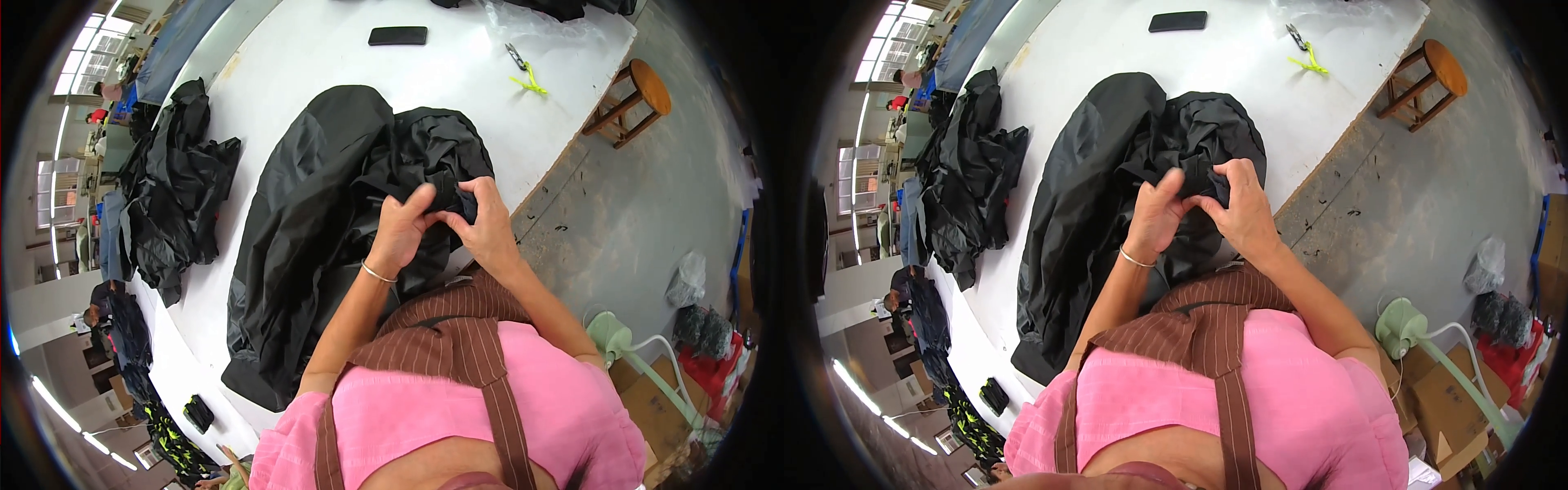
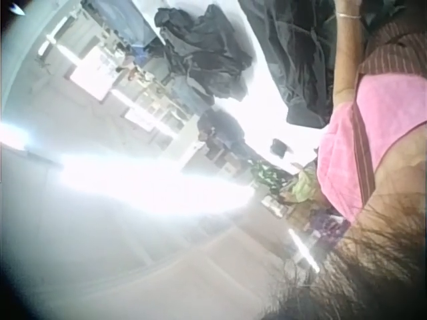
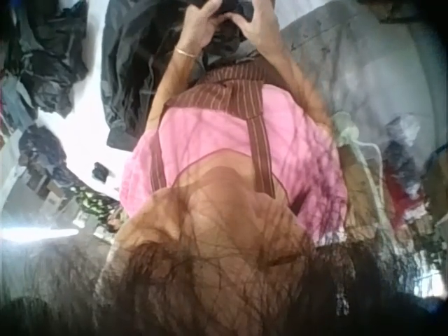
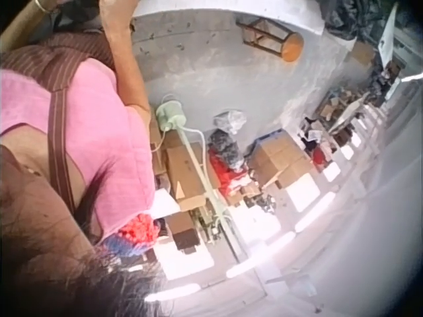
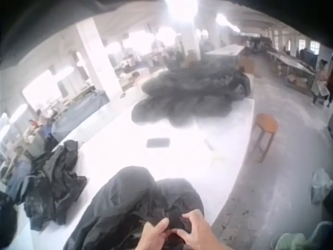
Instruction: Inspecting and folding black waterproof garments on a factory work table.
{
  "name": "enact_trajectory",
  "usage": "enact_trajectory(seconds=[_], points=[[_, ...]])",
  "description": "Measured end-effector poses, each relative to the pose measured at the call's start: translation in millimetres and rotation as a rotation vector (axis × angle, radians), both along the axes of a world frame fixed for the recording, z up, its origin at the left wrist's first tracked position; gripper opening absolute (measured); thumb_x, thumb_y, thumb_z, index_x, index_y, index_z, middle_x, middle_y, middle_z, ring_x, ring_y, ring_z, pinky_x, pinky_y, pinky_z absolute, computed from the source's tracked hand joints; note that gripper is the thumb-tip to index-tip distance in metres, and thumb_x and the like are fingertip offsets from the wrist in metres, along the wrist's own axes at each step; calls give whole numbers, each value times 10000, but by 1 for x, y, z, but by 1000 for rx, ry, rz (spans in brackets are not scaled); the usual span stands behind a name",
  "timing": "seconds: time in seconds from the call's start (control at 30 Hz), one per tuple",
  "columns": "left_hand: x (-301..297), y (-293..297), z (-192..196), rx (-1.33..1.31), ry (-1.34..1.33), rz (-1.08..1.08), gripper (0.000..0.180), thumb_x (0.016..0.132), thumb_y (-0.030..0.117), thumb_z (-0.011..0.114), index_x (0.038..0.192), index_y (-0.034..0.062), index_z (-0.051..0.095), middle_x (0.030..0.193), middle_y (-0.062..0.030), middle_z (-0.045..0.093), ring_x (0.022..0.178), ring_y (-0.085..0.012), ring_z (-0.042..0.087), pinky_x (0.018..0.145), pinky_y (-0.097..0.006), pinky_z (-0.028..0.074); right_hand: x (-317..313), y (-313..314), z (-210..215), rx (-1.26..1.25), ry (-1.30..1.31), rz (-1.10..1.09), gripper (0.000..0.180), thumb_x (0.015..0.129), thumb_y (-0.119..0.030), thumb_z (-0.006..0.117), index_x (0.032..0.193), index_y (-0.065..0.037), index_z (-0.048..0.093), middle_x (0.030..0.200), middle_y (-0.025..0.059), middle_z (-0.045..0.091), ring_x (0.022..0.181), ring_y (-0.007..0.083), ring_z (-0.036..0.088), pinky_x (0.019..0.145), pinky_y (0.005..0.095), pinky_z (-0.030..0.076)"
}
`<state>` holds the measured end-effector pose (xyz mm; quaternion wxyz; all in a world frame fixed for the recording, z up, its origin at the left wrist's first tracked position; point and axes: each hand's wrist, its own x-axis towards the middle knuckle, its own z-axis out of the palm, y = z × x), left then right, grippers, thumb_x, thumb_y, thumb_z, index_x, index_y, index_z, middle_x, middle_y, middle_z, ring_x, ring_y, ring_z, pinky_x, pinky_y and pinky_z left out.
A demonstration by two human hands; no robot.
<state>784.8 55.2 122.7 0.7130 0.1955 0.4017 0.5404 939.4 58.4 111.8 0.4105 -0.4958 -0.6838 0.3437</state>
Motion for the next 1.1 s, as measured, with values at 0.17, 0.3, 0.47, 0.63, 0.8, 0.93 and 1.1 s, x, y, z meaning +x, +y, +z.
enact_trajectory(seconds=[0.17,0.3,0.47,0.63,0.8,0.93,1.1], points=[[0,-2,-20,-59,125,-9,90,826,12,669,911,-6,643,883,-45,659,765,-138,634,678,-267,526,2,-8,-1,131,-111,-11,354,751,-151,734,963,-20,482,908,137,500,802,349,557,648,398,475],[7,-5,-26,11,51,35,190,820,-16,663,997,43,626,935,-30,653,816,-129,627,703,-277,518,8,-16,1,262,-186,30,324,738,-138,745,918,-27,500,880,116,492,759,329,562,626,382,479],[12,-5,-19,-56,-4,179,245,802,-41,671,1022,52,616,981,-39,643,890,-155,624,803,-307,520,27,-12,8,138,147,231,262,754,-86,746,934,-19,566,835,64,590,727,178,594,600,277,464],[12,-14,-32,49,-41,139,329,797,-82,651,1097,39,589,1056,-56,630,949,-174,615,862,-323,511,34,9,27,-573,709,2,217,812,-141,726,949,-39,593,889,15,605,769,64,558,646,206,458],[17,-18,-34,160,6,159,324,790,-99,647,1087,20,601,1054,-63,634,957,-170,611,878,-299,499,21,21,12,-224,444,104,221,822,-122,697,961,-24,556,887,31,576,772,114,545,703,238,452],[15,-21,-44,180,50,145,287,782,-111,647,1039,11,616,1022,-59,634,941,-163,607,869,-286,494,27,17,13,-105,130,176,241,767,-126,728,889,-9,557,801,79,545,736,206,544,689,291,437],[13,-16,-39,137,29,195,270,774,-112,653,1015,7,620,999,-52,634,914,-159,606,856,-285,495,42,11,9,-245,136,149,225,753,-125,736,849,-1,574,757,78,555,704,197,554,654,299,438]])
